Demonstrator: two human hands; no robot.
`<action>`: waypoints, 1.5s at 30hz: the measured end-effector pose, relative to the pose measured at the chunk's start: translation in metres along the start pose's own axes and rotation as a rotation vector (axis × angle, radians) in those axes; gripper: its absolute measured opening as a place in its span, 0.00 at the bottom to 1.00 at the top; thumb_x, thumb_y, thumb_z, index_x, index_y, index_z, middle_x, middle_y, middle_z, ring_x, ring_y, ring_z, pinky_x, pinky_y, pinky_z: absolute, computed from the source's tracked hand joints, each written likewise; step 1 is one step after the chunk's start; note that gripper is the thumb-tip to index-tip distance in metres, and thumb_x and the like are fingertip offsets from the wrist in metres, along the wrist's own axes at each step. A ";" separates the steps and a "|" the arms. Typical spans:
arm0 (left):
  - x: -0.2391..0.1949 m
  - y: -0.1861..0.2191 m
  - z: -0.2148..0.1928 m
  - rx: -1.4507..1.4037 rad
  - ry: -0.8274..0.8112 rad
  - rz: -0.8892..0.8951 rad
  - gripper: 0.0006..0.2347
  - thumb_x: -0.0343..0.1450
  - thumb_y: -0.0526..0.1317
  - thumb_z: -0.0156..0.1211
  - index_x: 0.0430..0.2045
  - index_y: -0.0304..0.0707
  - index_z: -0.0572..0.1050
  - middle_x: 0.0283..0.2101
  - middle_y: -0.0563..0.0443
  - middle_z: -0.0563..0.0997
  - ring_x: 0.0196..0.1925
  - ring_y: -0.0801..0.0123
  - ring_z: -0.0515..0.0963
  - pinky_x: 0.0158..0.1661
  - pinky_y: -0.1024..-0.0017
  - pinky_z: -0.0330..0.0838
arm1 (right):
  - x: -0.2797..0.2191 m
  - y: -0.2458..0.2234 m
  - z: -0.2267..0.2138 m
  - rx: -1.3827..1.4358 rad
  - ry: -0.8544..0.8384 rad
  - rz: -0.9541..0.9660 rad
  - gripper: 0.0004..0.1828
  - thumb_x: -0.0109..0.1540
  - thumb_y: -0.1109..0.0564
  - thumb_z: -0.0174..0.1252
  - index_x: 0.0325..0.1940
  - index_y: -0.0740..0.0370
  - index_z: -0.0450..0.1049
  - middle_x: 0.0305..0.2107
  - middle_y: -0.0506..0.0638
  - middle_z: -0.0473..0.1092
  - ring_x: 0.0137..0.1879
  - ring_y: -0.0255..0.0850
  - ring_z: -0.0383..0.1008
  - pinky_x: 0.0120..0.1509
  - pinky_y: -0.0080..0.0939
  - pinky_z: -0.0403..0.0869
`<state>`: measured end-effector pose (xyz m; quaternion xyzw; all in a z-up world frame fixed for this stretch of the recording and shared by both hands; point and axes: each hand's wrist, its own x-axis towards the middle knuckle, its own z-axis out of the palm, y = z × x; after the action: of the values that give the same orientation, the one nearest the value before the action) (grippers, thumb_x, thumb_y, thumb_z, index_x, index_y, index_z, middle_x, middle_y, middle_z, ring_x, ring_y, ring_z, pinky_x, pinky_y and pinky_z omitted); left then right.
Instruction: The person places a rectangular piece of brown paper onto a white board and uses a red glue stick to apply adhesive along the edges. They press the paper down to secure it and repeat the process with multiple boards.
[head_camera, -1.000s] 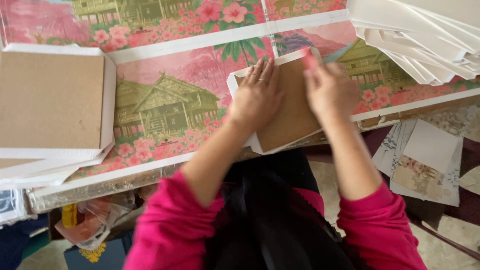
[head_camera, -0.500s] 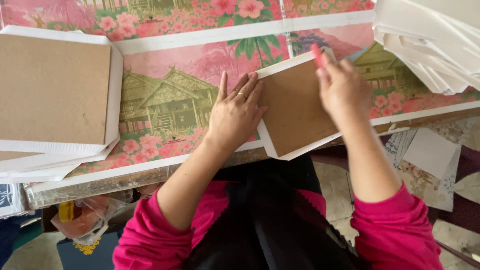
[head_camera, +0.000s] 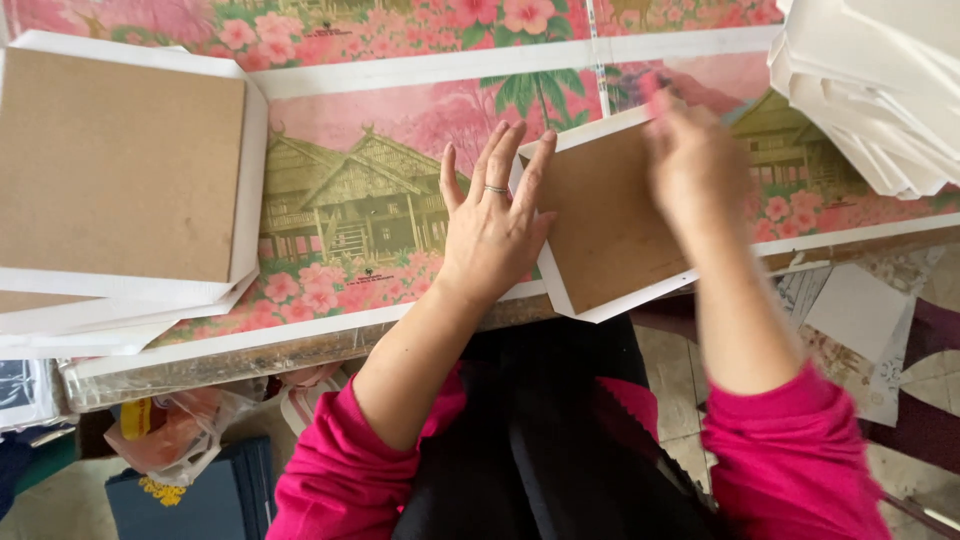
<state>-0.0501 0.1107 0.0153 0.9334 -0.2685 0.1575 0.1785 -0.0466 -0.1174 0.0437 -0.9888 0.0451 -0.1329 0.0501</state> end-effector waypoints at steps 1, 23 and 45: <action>0.002 -0.001 -0.001 -0.045 0.041 0.019 0.38 0.60 0.49 0.74 0.63 0.49 0.56 0.64 0.48 0.62 0.68 0.65 0.63 0.64 0.41 0.44 | -0.004 -0.022 -0.006 0.134 -0.092 0.029 0.18 0.65 0.60 0.51 0.60 0.53 0.72 0.35 0.57 0.70 0.34 0.51 0.70 0.31 0.49 0.69; 0.078 0.081 0.009 -0.330 -0.840 0.371 0.25 0.66 0.55 0.50 0.61 0.64 0.58 0.70 0.59 0.44 0.70 0.54 0.27 0.58 0.36 0.12 | -0.169 0.123 0.000 0.159 0.433 0.198 0.16 0.71 0.60 0.51 0.59 0.75 0.69 0.46 0.69 0.70 0.50 0.62 0.70 0.55 0.54 0.67; 0.068 0.039 0.003 -0.158 -0.926 0.545 0.40 0.63 0.59 0.59 0.67 0.58 0.42 0.70 0.55 0.30 0.70 0.53 0.22 0.61 0.44 0.16 | -0.157 0.006 -0.022 0.105 -0.013 0.095 0.28 0.70 0.60 0.47 0.74 0.46 0.51 0.47 0.63 0.63 0.37 0.58 0.68 0.36 0.53 0.68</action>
<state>-0.0164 0.0480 0.0488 0.7855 -0.5624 -0.2501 0.0639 -0.2038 -0.1090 0.0235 -0.9824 0.0848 -0.1262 0.1084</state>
